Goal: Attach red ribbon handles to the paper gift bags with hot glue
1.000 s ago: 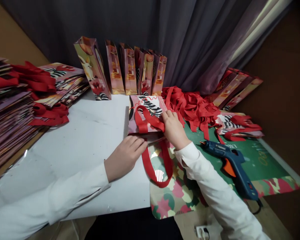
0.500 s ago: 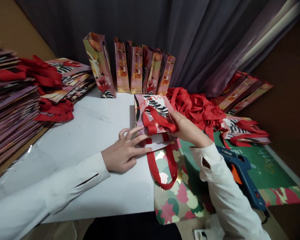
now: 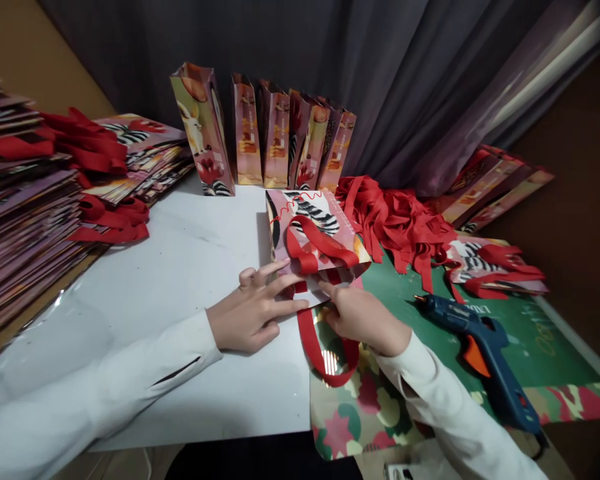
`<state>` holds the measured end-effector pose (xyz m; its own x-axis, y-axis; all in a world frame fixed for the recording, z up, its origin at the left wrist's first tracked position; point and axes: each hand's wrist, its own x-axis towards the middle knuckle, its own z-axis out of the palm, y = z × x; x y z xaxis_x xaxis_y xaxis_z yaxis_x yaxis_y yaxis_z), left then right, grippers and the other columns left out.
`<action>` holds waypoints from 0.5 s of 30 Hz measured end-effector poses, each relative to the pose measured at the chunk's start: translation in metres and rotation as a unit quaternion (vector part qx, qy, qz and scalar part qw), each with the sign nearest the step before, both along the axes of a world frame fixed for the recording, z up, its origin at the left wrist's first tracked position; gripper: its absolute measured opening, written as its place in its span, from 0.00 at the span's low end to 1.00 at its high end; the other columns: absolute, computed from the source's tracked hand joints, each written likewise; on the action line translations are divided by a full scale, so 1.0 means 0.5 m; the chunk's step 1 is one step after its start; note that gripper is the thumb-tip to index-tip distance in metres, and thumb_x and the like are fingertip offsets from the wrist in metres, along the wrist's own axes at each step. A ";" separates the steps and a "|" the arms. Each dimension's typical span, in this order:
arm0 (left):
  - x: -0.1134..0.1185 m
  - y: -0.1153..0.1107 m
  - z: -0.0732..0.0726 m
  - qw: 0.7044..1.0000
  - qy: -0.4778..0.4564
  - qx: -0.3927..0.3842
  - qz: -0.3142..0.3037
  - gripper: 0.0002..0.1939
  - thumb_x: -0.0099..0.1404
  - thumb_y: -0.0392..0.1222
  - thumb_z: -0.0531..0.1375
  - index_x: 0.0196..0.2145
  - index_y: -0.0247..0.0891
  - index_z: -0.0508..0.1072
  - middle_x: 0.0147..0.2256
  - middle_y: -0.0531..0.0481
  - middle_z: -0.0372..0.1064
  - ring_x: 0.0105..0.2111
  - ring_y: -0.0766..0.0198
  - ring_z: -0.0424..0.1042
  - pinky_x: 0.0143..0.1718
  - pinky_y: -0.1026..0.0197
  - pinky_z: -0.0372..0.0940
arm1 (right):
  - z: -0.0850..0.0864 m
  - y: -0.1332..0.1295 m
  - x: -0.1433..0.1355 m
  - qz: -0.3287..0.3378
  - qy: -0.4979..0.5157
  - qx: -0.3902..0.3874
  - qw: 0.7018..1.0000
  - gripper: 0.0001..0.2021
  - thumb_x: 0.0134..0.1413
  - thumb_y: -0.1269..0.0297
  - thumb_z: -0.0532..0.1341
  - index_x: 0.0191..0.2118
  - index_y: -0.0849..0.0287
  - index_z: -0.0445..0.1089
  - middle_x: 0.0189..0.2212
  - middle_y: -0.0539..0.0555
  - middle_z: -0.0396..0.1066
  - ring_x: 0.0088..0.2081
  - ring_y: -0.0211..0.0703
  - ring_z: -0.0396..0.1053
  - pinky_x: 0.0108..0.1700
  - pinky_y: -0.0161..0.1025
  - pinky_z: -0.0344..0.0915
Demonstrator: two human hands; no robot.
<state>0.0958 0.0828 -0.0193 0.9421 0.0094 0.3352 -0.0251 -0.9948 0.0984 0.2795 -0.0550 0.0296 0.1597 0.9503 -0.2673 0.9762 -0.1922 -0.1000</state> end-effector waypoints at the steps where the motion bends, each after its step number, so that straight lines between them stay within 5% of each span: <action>1: 0.000 0.000 -0.001 1.000 0.000 -0.001 0.001 0.31 0.54 0.37 0.54 0.56 0.55 0.67 0.59 0.49 0.55 0.61 0.39 0.45 0.48 0.46 0.48 | -0.005 0.008 0.003 0.009 0.002 -0.010 1.000 0.27 0.53 0.69 0.54 0.60 0.58 0.61 0.37 0.60 0.77 0.36 0.51 0.75 0.32 0.38 0.61; 6: -0.002 -0.005 0.001 1.000 0.001 -0.008 0.005 0.31 0.54 0.36 0.55 0.56 0.54 0.68 0.59 0.48 0.56 0.62 0.39 0.45 0.47 0.47 0.49 | -0.009 0.002 0.004 0.005 -0.025 0.032 0.999 0.28 0.52 0.73 0.55 0.60 0.55 0.62 0.36 0.59 0.78 0.35 0.52 0.76 0.31 0.39 0.62; 11: -0.004 -0.009 0.005 0.999 0.006 -0.028 0.019 0.31 0.54 0.34 0.55 0.55 0.54 0.69 0.59 0.50 0.57 0.62 0.40 0.46 0.48 0.49 0.49 | 0.009 -0.083 0.042 -0.157 0.042 0.187 0.969 0.10 0.60 0.60 0.54 0.41 0.54 0.71 0.27 0.51 0.76 0.26 0.43 0.72 0.27 0.35 0.59; 15: -0.004 -0.010 0.004 0.999 0.002 -0.032 0.015 0.31 0.54 0.35 0.55 0.55 0.55 0.69 0.59 0.50 0.57 0.62 0.40 0.46 0.48 0.49 0.49 | 0.005 -0.146 0.088 -0.279 -0.035 0.244 0.928 0.19 0.63 0.50 0.51 0.28 0.56 0.69 0.20 0.52 0.71 0.21 0.43 0.69 0.26 0.36 0.58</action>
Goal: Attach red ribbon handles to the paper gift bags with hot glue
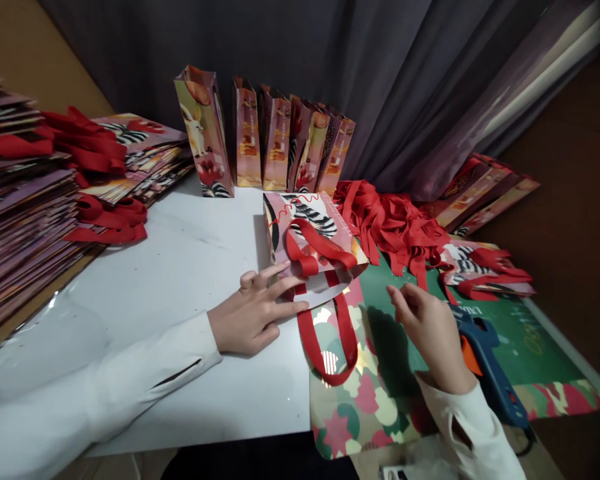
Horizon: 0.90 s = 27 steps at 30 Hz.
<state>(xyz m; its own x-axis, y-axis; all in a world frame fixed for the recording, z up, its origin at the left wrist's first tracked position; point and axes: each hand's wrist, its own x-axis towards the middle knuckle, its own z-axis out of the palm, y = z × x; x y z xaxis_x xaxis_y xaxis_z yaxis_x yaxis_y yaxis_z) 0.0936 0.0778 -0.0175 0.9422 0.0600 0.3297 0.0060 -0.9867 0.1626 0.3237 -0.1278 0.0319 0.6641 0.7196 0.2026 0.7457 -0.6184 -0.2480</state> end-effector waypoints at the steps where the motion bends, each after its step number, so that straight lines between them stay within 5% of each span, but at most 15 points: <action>1: 0.000 0.000 0.000 1.000 -0.002 0.000 0.000 0.31 0.54 0.35 0.55 0.55 0.54 0.69 0.59 0.49 0.57 0.62 0.40 0.46 0.48 0.49 0.48 | -0.005 -0.008 0.002 -0.014 -0.022 -0.011 1.000 0.19 0.64 0.51 0.50 0.31 0.56 0.71 0.20 0.53 0.72 0.23 0.45 0.70 0.27 0.37 0.60; 5: 0.001 0.000 0.000 1.000 -0.005 0.003 0.002 0.30 0.54 0.35 0.55 0.55 0.54 0.69 0.59 0.49 0.56 0.62 0.40 0.46 0.48 0.49 0.48 | -0.033 -0.017 -0.034 0.125 -0.056 0.008 0.991 0.19 0.66 0.59 0.47 0.54 0.60 0.67 0.45 0.62 0.75 0.45 0.52 0.73 0.45 0.47 0.68; 7: 0.001 -0.001 0.001 1.000 -0.003 0.009 0.001 0.30 0.54 0.35 0.55 0.55 0.53 0.69 0.59 0.48 0.56 0.62 0.40 0.45 0.47 0.49 0.49 | -0.049 -0.017 -0.065 0.221 -0.047 0.007 0.974 0.20 0.66 0.61 0.48 0.59 0.60 0.63 0.56 0.61 0.68 0.56 0.52 0.67 0.55 0.51 0.65; 10: 0.000 -0.002 0.003 1.000 0.002 0.017 0.002 0.30 0.55 0.35 0.54 0.55 0.53 0.69 0.59 0.47 0.56 0.62 0.40 0.45 0.46 0.49 0.49 | -0.068 -0.023 -0.098 0.286 -0.017 -0.029 0.958 0.21 0.66 0.64 0.50 0.62 0.58 0.60 0.61 0.58 0.63 0.61 0.50 0.61 0.59 0.53 0.63; 27: 0.002 0.004 -0.004 1.000 -0.012 0.026 -0.004 0.33 0.54 0.35 0.54 0.57 0.56 0.67 0.59 0.48 0.57 0.60 0.40 0.47 0.47 0.48 0.47 | -0.080 -0.041 -0.089 0.289 0.045 -0.051 0.955 0.20 0.67 0.66 0.48 0.61 0.56 0.62 0.62 0.58 0.61 0.62 0.48 0.59 0.62 0.57 0.59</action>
<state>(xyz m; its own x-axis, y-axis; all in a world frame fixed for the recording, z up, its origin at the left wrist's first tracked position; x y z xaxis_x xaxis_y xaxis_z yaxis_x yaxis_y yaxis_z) 0.0946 0.0798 -0.0196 0.9347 0.0344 0.3539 -0.0056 -0.9938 0.1114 0.2791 -0.1482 -0.0079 0.1609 0.9843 0.0721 0.9484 -0.1340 -0.2874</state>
